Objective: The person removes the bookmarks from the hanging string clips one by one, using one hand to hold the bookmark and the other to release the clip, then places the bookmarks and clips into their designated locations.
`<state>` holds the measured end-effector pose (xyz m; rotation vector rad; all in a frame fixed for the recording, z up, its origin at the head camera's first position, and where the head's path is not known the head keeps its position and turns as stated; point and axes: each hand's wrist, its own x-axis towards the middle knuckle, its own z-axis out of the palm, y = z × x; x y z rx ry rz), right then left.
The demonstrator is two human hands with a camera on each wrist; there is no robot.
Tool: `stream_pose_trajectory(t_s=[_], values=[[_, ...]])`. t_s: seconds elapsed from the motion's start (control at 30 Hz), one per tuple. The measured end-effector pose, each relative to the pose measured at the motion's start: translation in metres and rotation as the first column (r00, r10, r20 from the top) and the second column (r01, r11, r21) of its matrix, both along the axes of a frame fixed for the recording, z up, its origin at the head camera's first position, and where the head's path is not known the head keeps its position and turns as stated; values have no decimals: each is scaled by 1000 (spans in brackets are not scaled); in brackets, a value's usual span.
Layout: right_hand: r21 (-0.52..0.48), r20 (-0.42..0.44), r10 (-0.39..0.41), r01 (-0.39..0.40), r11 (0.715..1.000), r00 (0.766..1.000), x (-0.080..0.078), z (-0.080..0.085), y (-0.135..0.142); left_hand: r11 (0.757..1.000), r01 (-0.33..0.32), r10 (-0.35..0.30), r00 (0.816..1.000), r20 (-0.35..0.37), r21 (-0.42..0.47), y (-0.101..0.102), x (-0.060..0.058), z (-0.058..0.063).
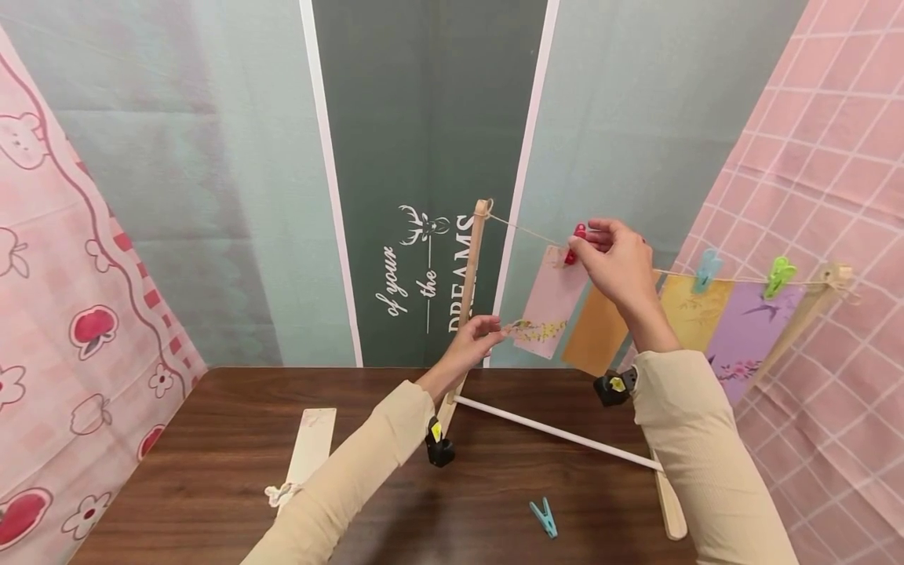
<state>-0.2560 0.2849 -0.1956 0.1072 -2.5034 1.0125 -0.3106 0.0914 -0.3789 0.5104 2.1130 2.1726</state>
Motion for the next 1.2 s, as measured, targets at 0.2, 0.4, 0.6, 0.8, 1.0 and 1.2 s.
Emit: stream_pose_trajectory(t_s=[0.2,0.4,0.6,0.8,1.0,1.2], values=[[29,-16,0,1,1000,1000,-1,-1,-1,1000,3,-3,1000,3,-8,1,-1,1],[43,-28,-5,6,999,1000,-1,-3,-1,1000,-8,8,1000,12,5,3,0,-2],[46,-35,-17,19,999,999,-2,-4,-1,1000,-26,26,1000,8,8,5,0,-4],[55,-43,-30,33,998,999,-4,-5,-2,1000,-22,22,1000,1,1,5,1,-6],[53,-39,-44,46,998,998,-4,-6,-1,999,-19,19,1000,-21,-25,6,1,-7],[56,-42,-43,45,997,998,-5,-5,0,1000,-21,20,999,-40,-16,7,1,-8]])
